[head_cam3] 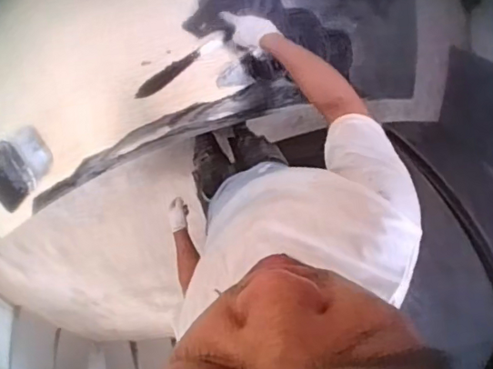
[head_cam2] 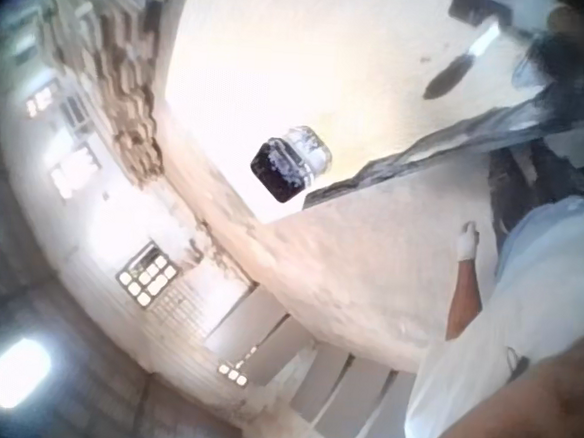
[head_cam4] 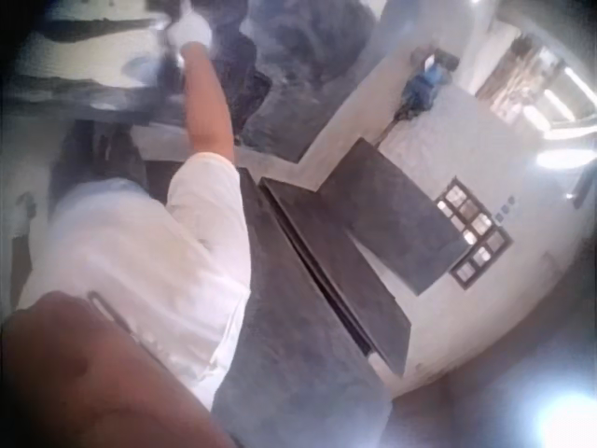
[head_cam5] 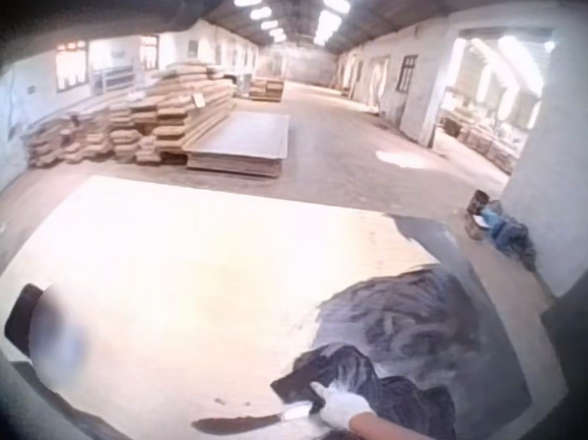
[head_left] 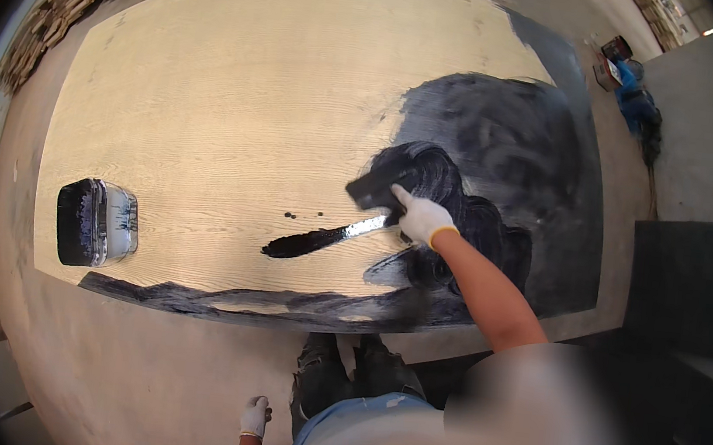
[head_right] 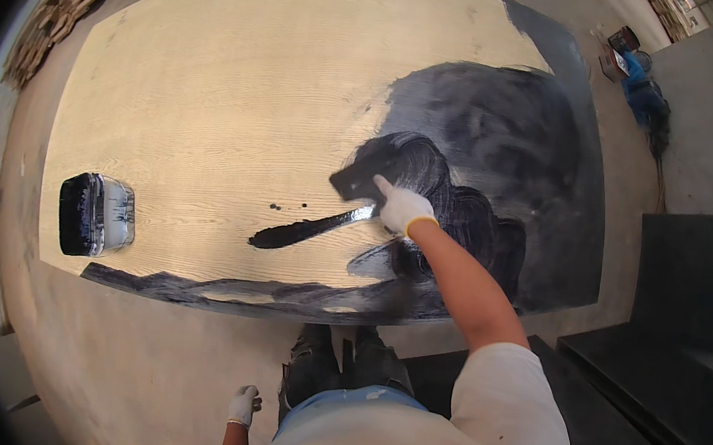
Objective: The person applies black paint to a large wooden board using a foam brush. They repeatedly dip the brush into a paint container and spread the paint across the surface in broad strokes, gradually covering more of the board.
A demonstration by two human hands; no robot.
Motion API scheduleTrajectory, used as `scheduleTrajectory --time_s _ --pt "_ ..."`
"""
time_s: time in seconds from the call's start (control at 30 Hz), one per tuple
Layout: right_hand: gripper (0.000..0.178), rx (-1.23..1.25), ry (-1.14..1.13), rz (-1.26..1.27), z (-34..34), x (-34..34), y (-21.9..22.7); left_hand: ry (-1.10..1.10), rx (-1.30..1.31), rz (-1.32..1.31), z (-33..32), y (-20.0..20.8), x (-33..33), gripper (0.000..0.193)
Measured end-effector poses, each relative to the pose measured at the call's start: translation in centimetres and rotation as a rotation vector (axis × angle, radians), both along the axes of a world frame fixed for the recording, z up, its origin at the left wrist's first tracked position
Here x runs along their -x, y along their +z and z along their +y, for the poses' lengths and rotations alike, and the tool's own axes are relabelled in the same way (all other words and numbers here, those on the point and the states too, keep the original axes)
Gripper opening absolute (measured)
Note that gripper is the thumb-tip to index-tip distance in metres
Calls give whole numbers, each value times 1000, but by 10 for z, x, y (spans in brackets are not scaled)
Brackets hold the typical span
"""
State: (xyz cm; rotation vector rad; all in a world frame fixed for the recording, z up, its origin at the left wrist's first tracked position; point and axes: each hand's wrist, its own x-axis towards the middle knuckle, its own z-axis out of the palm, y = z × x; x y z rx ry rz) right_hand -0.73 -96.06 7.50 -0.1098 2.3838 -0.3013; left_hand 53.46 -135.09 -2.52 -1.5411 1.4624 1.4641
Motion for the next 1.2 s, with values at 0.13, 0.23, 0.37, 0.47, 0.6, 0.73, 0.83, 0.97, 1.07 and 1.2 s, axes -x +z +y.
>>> scheduleTrajectory --time_s 0.13,0.23,0.37,0.47,0.6,0.73,0.83,0.97,1.07,1.2 --pt "72 -32 -100 76 41 13 -15 3 -3 36 -5 0 11 32" --pt "72 61 -184 119 12 48 -21 -105 -11 9 -9 -1 15 32" --pt "75 15 24 -22 -26 1 -1 -138 25 -11 -9 -6 15 31" --pt "77 -23 -168 -32 34 -45 6 3 37 58 -2 -4 9 36" --pt "77 81 -624 44 138 -36 -9 -108 27 -8 5 -7 3 35" --pt "78 2 -280 -8 102 -92 -7 -73 22 -6 4 -13 -7 35" --pt "76 -8 -320 19 104 -98 2 -83 10 32 4 -13 -1 35" --pt "75 20 -518 80 105 -94 -8 -154 19 80 -2 -9 20 37" --pt "81 -45 -344 -18 31 -173 0 5 6 152 -5 -6 37 37" --pt "79 40 -210 -169 -1 -200 24 -166 26 117 3 2 43 37"
